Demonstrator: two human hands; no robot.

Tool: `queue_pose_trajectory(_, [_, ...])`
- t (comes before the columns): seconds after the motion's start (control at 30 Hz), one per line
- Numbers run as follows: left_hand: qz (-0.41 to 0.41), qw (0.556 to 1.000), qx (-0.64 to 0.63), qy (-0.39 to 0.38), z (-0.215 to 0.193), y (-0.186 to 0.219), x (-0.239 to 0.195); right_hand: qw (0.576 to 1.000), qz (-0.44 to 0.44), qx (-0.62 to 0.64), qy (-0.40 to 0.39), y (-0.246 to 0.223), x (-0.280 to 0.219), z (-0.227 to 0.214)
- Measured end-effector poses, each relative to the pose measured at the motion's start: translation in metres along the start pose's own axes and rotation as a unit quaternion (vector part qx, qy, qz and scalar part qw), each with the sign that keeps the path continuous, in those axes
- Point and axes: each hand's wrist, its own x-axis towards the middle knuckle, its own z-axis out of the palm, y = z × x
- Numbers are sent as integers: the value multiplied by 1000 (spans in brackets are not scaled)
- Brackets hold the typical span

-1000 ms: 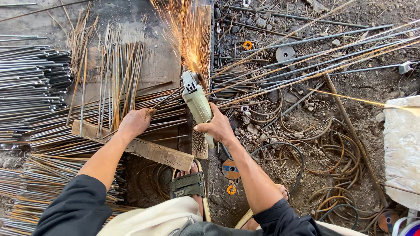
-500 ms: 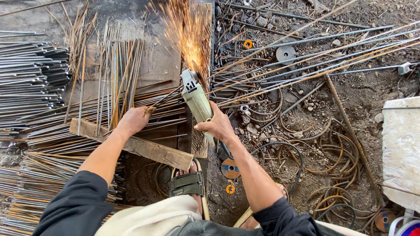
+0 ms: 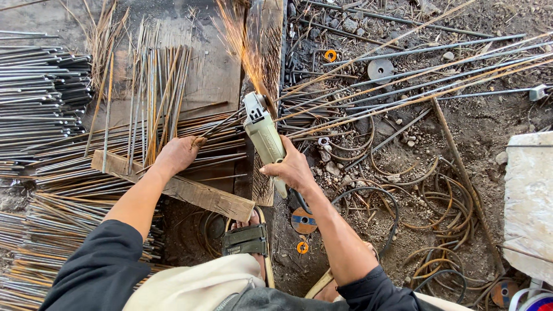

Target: The person uses an angle grinder to cut a bundle of metal rods resting on a wooden plank. They hold the rods with one hand while operating the grinder with the other, creating sparks as the metal is cut. The person repeatedly repositions the rods to make multiple cuts.

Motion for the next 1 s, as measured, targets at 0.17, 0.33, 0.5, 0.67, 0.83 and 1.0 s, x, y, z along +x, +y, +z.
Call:
queue_pose_trajectory(0.17, [2,1000,-3,4,6,-8,6,1000,9,2,-3,-6,-5,0])
queue_pose_trajectory(0.33, [1,1000,8,7,1,-2,-1,1000,6,12,-1,-7,-2,1])
queue_pose_trajectory(0.5, [6,1000,6,11,5,-7,3,1000,6,23,0,-5,7,1])
queue_pose_trajectory(0.67, [9,1000,15,12,3,-2,-2,1000,-6,14,0,3,21,5])
queue_pose_trajectory(0.83, [1,1000,24,9,6,-4,-1,1000,-10,6,-1,-1,20,4])
queue_pose_trajectory(1.0, [5,1000,13,12,9,-8,0,1000,-5,22,-3,-3,13,1])
